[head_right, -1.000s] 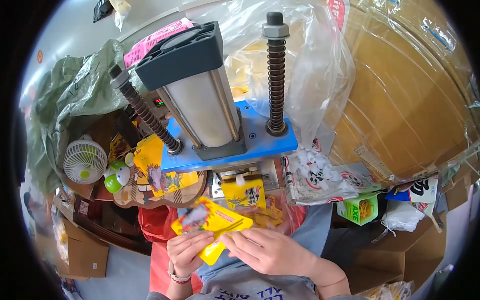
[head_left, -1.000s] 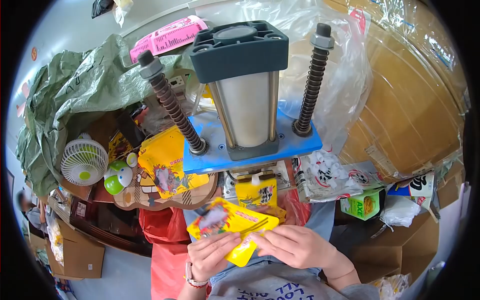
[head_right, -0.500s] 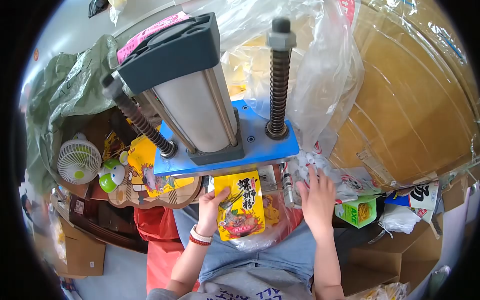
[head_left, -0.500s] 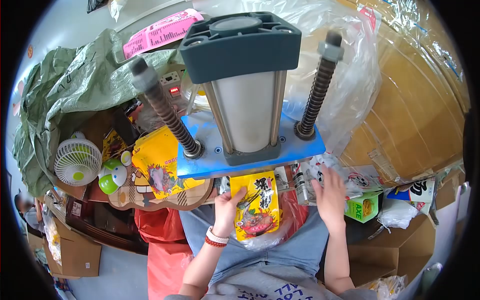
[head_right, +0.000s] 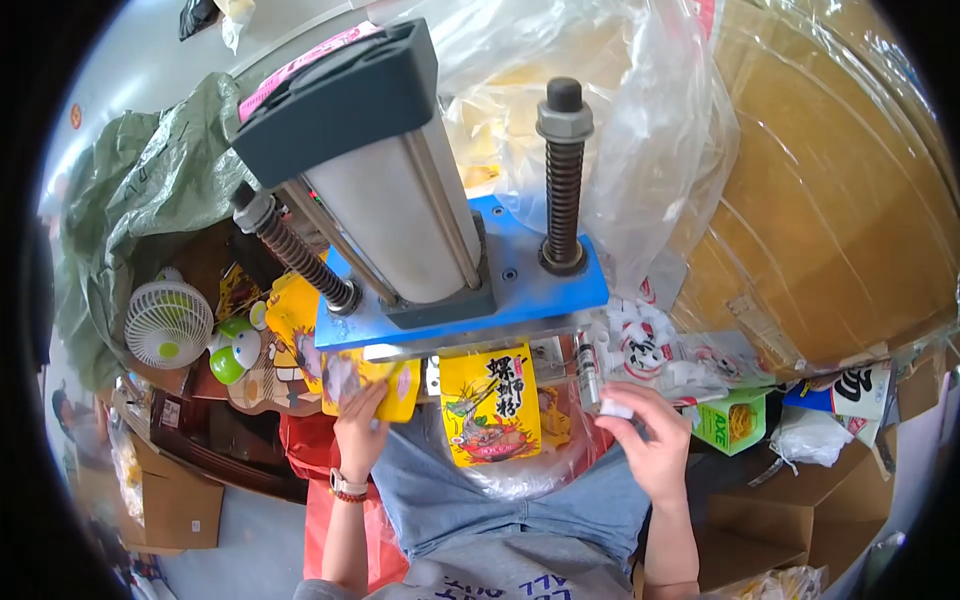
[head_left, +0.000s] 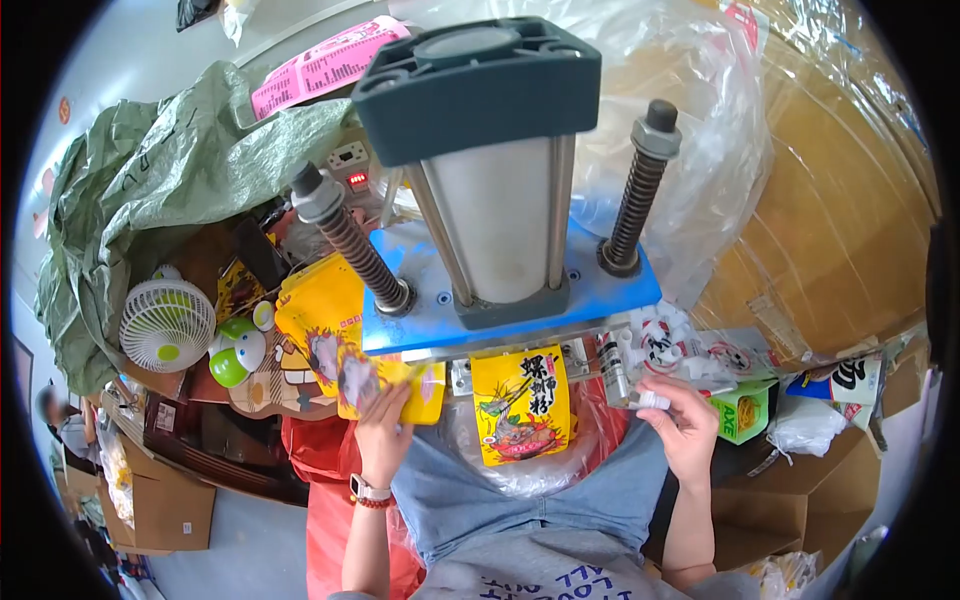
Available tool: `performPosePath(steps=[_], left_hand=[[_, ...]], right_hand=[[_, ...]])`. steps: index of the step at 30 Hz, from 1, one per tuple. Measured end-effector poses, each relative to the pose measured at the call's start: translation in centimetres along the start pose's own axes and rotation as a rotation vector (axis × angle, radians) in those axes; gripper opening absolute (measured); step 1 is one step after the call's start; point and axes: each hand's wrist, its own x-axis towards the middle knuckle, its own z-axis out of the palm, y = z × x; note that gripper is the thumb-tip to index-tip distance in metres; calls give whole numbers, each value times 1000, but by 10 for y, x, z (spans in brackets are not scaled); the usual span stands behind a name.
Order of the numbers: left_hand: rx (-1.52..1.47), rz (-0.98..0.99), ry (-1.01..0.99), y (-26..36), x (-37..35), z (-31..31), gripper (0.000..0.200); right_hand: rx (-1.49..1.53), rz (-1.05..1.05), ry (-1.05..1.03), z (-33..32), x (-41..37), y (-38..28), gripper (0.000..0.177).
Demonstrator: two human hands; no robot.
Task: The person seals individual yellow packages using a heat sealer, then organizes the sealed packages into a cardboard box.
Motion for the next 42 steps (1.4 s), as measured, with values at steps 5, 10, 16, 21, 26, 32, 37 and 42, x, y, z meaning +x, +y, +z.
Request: performPosePath(steps=[5,10,16,21,26,32,37,42], left_hand=[[-501,-241,238,41,-14,-30,35],[-349,113,249,96,-13,-73,46],[-666,244,18,122,-12,-102,24],[-1191,-557,-233,124,5,-1,23],[-1680,-788,-170,121,55,19,22],[-1447,-730,-143,101,61,21,29],[268,-287,83,18,54,0,94],[-2,-12,48,-4,-1,2,53]], right_hand=[[-386,-548,3,36,7,-74,29],[-335,-658,-441,74,6,-66,29],[-220,-856,-444,41,2,-95,39],[-330,-368,-245,47,15,-63,61],[-497,-144,141,18,34,-42,23],[-766,95,-169,23,13,37,31],[-496,-64,-238,0,3,26,24],[-31,40,-37,3,-10,3,41]])
